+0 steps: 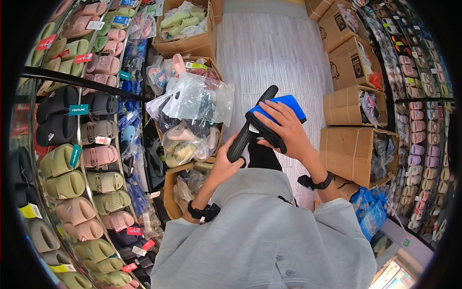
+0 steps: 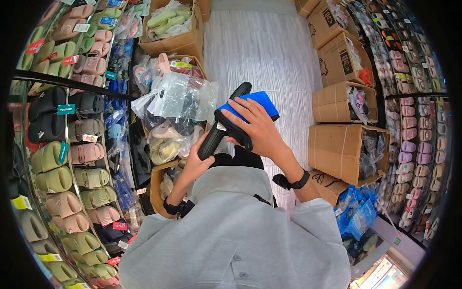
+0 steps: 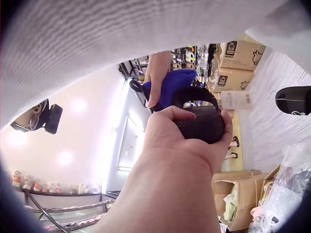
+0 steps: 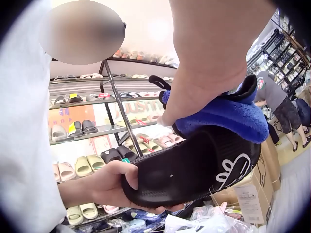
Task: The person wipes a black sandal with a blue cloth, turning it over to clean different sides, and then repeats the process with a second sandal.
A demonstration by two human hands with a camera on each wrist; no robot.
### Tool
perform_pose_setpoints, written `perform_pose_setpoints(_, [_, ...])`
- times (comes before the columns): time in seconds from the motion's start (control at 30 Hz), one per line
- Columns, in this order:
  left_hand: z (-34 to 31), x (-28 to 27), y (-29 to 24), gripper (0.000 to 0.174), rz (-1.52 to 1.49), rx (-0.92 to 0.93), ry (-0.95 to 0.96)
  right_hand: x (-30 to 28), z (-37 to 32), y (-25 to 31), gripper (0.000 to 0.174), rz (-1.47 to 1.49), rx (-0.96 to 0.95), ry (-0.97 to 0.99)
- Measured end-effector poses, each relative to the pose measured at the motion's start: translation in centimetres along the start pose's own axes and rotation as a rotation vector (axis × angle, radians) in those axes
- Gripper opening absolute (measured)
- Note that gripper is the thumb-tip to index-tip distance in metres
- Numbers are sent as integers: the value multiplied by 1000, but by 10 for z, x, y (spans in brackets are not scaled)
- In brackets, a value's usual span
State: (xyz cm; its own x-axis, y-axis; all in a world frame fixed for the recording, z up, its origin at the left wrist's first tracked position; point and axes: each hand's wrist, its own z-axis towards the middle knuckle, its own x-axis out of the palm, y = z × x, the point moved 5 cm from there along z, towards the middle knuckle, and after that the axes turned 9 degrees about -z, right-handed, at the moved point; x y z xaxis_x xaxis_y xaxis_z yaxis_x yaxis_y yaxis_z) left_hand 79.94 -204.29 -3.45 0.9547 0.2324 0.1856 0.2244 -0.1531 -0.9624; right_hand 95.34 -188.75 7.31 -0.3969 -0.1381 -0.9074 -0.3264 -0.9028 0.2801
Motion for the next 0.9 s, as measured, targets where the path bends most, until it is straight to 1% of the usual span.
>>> perform_pose_setpoints(0.17, [8,5,6,80,2,-40,2,1,-1,-13,74,2,6,17])
perform_pose_setpoints(0.47, [15,13,3,80,-13,-46,2,1,-6,-23,74,8,20,35])
perform_pose_setpoints(0.57, [14,14,0,81,-15,-28,9,2,-8,-22,74,8,23,42])
perform_pose_setpoints(0.77, [4,10,3,83,2,-67,14,5,-14,-12,73,3,37,57])
perform_pose_setpoints(0.87, [1,9,10,84,-12,-23,9,6,-18,-6,72,5,47,63])
perform_pose_setpoints(0.9, [0,9,12,84,-9,-33,16,7,-20,-5,72,5,49,65])
